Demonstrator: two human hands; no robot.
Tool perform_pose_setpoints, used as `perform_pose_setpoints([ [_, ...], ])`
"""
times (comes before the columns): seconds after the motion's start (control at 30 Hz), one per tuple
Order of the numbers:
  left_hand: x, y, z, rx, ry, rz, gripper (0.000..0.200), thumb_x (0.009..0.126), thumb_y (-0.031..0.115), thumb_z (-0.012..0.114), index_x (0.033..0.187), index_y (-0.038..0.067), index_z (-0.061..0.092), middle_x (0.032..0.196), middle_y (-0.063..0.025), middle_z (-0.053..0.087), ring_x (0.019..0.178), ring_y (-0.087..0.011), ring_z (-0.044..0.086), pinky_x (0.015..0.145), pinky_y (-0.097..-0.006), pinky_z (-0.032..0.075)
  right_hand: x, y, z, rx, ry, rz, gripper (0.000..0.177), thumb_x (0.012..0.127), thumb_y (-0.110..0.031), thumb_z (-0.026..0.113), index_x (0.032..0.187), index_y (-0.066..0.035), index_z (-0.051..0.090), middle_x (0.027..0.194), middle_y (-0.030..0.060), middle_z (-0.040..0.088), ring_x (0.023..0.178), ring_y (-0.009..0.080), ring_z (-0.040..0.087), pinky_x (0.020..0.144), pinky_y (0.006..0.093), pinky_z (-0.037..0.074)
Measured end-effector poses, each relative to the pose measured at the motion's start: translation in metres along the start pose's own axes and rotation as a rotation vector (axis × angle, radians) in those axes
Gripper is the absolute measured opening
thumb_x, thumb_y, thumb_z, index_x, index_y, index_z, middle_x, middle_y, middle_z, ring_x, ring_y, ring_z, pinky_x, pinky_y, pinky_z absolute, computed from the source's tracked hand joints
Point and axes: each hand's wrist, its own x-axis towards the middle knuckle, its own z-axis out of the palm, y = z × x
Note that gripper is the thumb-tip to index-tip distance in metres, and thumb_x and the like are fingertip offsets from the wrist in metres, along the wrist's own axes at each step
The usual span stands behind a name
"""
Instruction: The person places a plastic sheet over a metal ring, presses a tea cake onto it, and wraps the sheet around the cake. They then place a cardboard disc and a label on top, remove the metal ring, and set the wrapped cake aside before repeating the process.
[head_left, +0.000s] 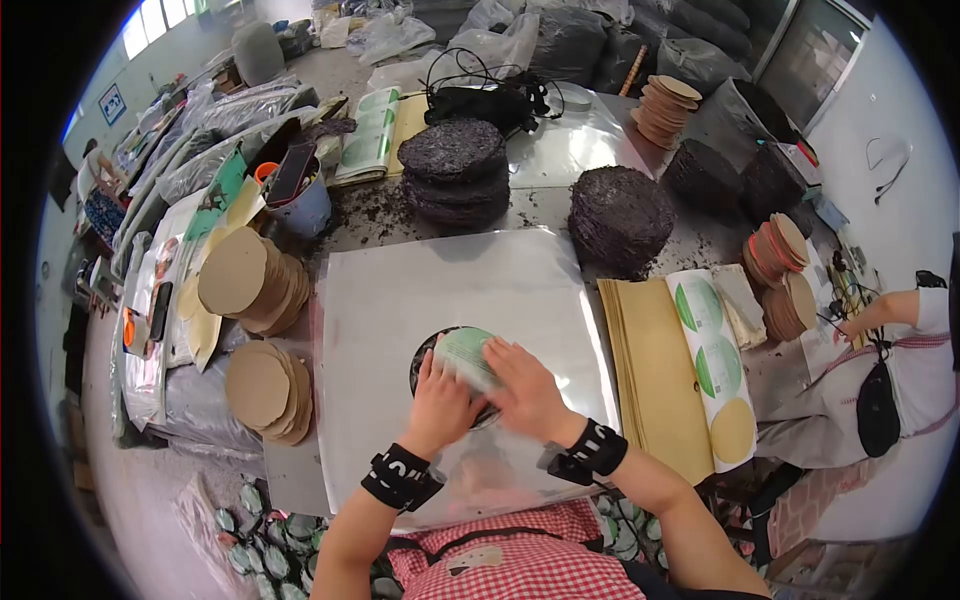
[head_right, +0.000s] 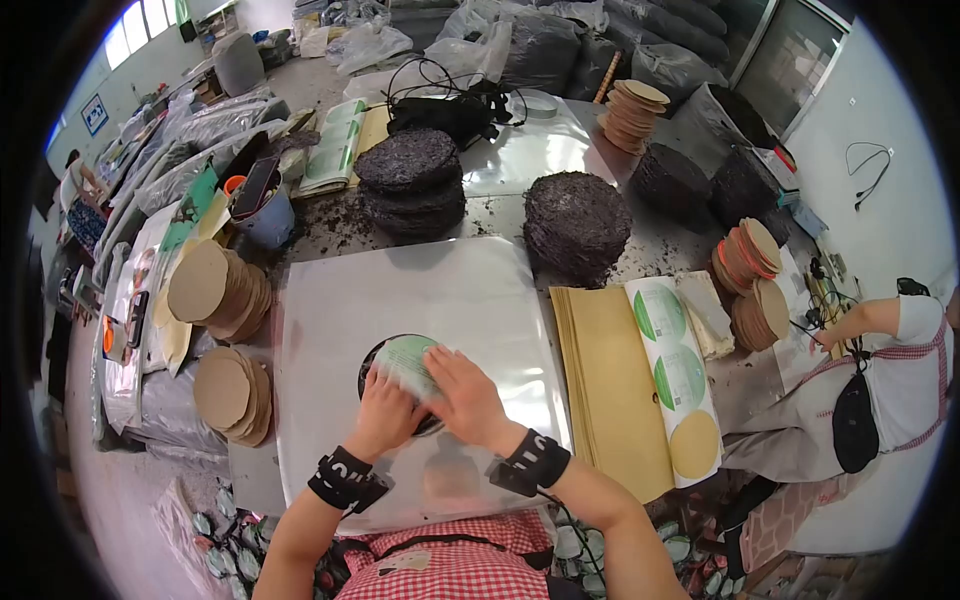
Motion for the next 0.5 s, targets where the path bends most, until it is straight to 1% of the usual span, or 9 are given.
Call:
perform_pose_setpoints([
  [0.07,0.011,0.016,-0.001,-0.065,0.009,-0.066,0.079,0.093,0.047,0.065,0.148,-0.006,0.044,0.161,-0.0276,0.031,0.152,-0.0417,0.026,0.124,-0.052,0.019,-0.005,-0.002,-0.012,0.313,0.008,0.308,0.046,0.106,-0.029,0.047,0.142,-0.001,0.055,0.133,0.0226,0.061,0.115,0.0317,0.065,0.096,0.0403,0.053],
  [0.1,-0.008,-0.006,-0.019,-0.022,-0.036,-0.065,0.08,0.093,0.047,0.065,0.148,-0.007,0.043,0.161,-0.0282,0.03,0.152,-0.0415,0.026,0.124,-0.0519,0.019,-0.003,-0.015,-0.017,0.446,0.051,0.413,0.042,0.106,-0.023,0.045,0.138,0.001,0.057,0.131,0.0234,0.062,0.109,0.033,0.067,0.091,0.0412,0.056],
  [0.17,-0.003,-0.004,-0.013,-0.039,-0.02,-0.054,0.082,0.093,0.047,0.065,0.148,-0.008,0.042,0.161,-0.0293,0.03,0.152,-0.041,0.026,0.124,-0.0515,0.019,0.005,-0.031,-0.059,0.472,0.209,0.403,0.039,0.107,-0.018,0.041,0.13,0.007,0.06,0.133,0.0249,0.061,0.098,0.0338,0.07,0.083,0.0411,0.059],
  [0.2,0.001,0.0,-0.011,-0.045,0.009,-0.049,0.079,0.092,0.045,0.066,0.148,-0.006,0.044,0.159,-0.0292,0.034,0.15,-0.042,0.029,0.123,-0.0525,0.02,0.01,-0.033,-0.052,0.418,0.363,0.088,0.036,0.104,-0.009,0.044,0.133,0.008,0.058,0.137,0.0247,0.059,0.11,0.0344,0.068,0.093,0.0404,0.057],
  [0.23,0.0,0.002,-0.013,-0.064,-0.021,-0.059,0.078,0.092,0.044,0.066,0.147,-0.006,0.044,0.157,-0.0295,0.036,0.149,-0.0424,0.03,0.123,-0.0528,0.02,0.014,-0.033,-0.047,0.146,0.31,-0.088,0.041,0.101,-0.009,0.05,0.138,0.007,0.054,0.141,0.0248,0.056,0.124,0.0367,0.062,0.104,0.0407,0.051],
  [0.3,0.001,0.003,-0.017,-0.095,-0.08,-0.076,0.075,0.092,0.043,0.066,0.146,-0.005,0.045,0.154,-0.0301,0.04,0.148,-0.0432,0.032,0.123,-0.0534,0.02,0.002,-0.024,-0.009,0.126,0.134,-0.02,0.05,0.099,-0.015,0.058,0.145,0.002,0.05,0.148,0.0244,0.051,0.135,0.0409,0.051,0.11,0.0431,0.046],
  [0.33,-0.001,0.002,-0.014,-0.085,-0.008,-0.06,0.068,0.092,0.039,0.066,0.144,-0.001,0.05,0.149,-0.0256,0.047,0.145,-0.0434,0.036,0.123,-0.0547,0.021,-0.003,-0.023,-0.002,0.127,0.117,-0.026,0.051,0.099,-0.016,0.058,0.145,0.003,0.05,0.148,0.0245,0.051,0.136,0.0409,0.05,0.111,0.0431,0.045],
  [0.4,0.002,-0.003,-0.012,-0.141,-0.022,-0.022,0.064,0.091,0.038,0.067,0.143,0.003,0.053,0.147,-0.0212,0.051,0.142,-0.0412,0.041,0.122,-0.0549,0.021,-0.005,-0.02,0.007,0.131,0.069,-0.053,0.053,0.099,-0.018,0.059,0.145,0.005,0.049,0.147,0.0248,0.051,0.139,0.041,0.047,0.112,0.043,0.044],
  [0.5,-0.011,-0.014,0.02,-0.228,0.023,0.018,0.058,0.09,0.037,0.067,0.14,0.008,0.057,0.144,-0.0151,0.056,0.137,-0.037,0.048,0.121,-0.0555,0.022,-0.005,-0.015,0.023,0.01,-0.102,-0.056,0.062,0.096,-0.033,0.062,0.143,0.006,0.05,0.147,0.0262,0.051,0.14,0.0408,0.047,0.114,0.0448,0.042],
])
